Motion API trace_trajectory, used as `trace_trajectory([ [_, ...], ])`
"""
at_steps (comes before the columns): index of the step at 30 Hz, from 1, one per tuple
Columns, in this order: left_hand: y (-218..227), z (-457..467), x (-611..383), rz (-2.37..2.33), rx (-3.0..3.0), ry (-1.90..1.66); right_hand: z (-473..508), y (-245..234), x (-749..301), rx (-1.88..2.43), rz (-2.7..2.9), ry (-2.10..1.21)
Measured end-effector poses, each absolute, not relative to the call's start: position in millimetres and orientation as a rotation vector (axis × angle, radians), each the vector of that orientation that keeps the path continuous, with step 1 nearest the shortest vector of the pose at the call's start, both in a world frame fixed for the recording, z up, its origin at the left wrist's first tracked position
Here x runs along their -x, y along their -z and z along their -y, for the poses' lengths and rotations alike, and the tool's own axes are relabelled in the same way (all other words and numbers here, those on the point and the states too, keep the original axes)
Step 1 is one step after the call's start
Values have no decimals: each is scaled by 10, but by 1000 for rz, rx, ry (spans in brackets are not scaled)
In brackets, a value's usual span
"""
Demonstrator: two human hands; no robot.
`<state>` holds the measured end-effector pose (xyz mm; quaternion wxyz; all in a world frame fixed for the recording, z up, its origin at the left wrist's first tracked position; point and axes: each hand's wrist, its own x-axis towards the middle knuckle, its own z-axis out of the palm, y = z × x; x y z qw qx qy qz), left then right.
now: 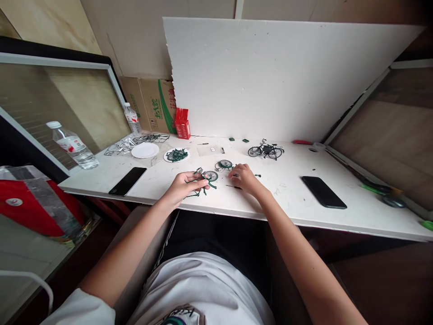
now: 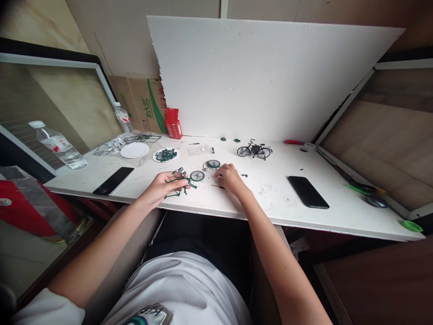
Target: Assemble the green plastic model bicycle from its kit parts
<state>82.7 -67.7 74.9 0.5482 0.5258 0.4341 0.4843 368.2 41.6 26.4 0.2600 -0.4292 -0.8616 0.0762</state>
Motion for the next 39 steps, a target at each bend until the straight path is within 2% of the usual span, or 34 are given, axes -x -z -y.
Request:
trace_trajectory([
  [8, -763, 685, -838, -1041, -1248, -1131, -457, -308, -3776, 1224, 2300, -101],
  [16, -740, 681, -813, -1036, -1284, -1116, -378, -513, -3916, 1411, 2320, -428],
  [26, -772, 695, -830, -1041, -1301, -1131, -296, -602, -3790, 1771, 2146, -141],
  [33, -777, 707, -832, -1056, -1340, -1124, -227, -628, -3648, 1800, 2105, -555],
  [39, -777, 707, -838, -1056, -1343, -1122, -271, -512, -3582, 1962, 1980, -340],
])
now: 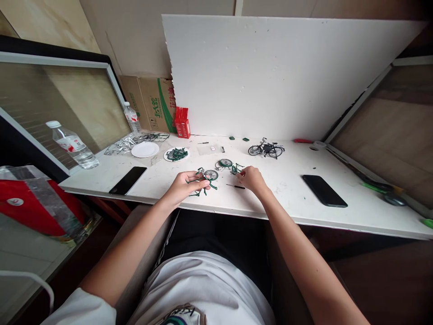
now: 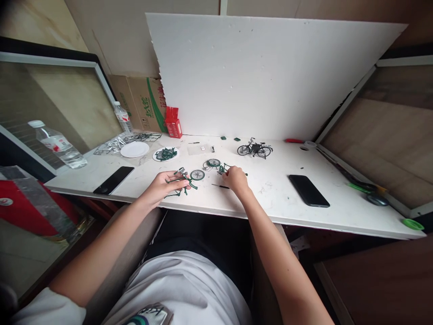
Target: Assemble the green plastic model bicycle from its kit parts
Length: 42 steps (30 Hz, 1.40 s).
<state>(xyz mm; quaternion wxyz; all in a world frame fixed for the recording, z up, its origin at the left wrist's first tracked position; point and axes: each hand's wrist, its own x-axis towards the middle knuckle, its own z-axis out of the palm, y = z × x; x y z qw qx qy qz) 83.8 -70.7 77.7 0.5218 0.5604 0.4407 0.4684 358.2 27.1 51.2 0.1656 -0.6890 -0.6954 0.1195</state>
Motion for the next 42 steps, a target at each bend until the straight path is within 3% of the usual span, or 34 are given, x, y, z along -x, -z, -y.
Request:
trace_trajectory([
  [34, -789, 756, -861, -906, -1476, -1056, -94, -469, -3366, 2102, 2350, 100],
  [39, -764, 748, -866, -867, -1431, -1051, -122, -483, -3400, 2057, 2263, -4],
  [42, -740, 730, -871, -822, -1370, -1061, -91, -604, -3404, 1773, 2237, -334],
])
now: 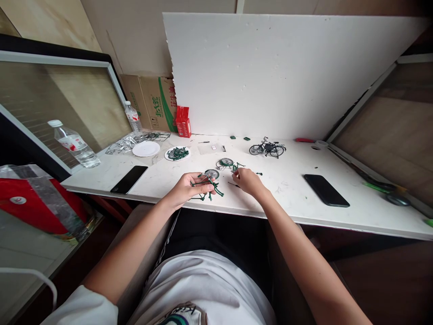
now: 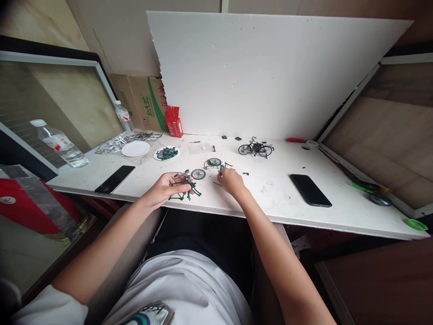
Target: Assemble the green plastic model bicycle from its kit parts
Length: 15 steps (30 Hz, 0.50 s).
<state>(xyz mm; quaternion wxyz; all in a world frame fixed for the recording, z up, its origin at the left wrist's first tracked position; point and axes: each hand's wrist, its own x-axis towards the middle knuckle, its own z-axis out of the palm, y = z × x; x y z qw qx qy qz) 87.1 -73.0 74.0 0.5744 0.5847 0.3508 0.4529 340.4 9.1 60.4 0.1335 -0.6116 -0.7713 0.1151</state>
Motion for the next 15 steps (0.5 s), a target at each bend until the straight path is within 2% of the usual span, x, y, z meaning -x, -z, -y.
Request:
trace_trajectory([
  [4, -750, 731, -882, -767, -1298, -1058, 83, -859, -3346, 1018, 2107, -1072],
  [6, -768, 745, -887, -750, -1269, -1050, 198, -973, -3300, 803, 1978, -1292],
  [9, -794, 771, -891, -720, -1250, -1045, 346, -1080, -3242, 628, 1937, -1435],
  [15, -813, 789, -875, -683, -1237, -1043, 478, -1117, -3182, 554, 2002, -1435],
])
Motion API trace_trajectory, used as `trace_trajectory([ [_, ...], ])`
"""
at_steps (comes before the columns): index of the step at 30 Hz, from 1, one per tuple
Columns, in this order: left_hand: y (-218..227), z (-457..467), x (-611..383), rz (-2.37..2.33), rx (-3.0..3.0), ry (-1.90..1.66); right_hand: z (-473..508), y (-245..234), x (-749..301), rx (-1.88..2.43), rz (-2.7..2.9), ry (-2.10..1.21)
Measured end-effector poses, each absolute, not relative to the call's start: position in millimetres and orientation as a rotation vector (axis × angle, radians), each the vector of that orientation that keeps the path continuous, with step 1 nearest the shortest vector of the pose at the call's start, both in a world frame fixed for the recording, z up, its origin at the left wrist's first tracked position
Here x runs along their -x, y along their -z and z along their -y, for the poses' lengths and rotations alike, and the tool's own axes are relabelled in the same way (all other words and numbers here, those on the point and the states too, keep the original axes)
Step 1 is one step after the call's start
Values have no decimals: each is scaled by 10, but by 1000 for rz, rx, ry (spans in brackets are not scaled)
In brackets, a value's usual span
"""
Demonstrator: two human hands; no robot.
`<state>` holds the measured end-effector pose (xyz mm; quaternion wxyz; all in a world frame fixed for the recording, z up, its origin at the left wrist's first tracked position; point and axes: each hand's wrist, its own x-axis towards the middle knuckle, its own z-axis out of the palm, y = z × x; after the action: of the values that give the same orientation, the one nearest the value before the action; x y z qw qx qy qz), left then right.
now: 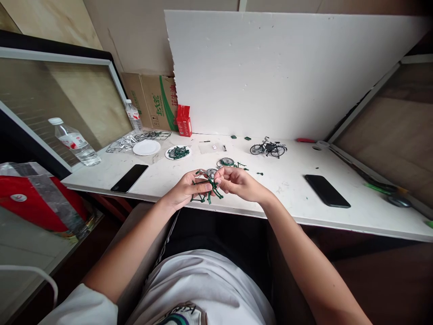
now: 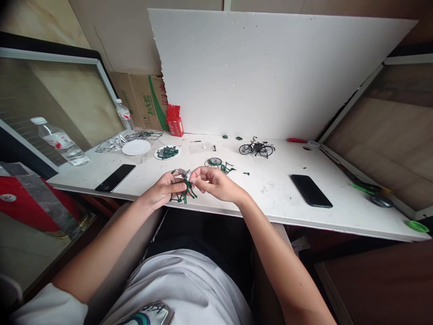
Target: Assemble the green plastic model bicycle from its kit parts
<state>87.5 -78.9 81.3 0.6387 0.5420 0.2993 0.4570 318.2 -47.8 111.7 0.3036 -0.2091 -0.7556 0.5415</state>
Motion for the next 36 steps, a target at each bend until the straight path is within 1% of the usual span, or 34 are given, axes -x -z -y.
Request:
trace_trajectory([
  [10, -814, 807, -874, -681, -1235, -1030, 521, -1149, -3172, 532, 2010, -1466],
  [22, -806, 830, -908, -696, -1166, -1001, 552, -1144, -3147, 534, 1966, -1392],
  [36, -853, 893, -929, -635, -1076, -962, 695, -1229, -3121, 485, 1941, -1396],
])
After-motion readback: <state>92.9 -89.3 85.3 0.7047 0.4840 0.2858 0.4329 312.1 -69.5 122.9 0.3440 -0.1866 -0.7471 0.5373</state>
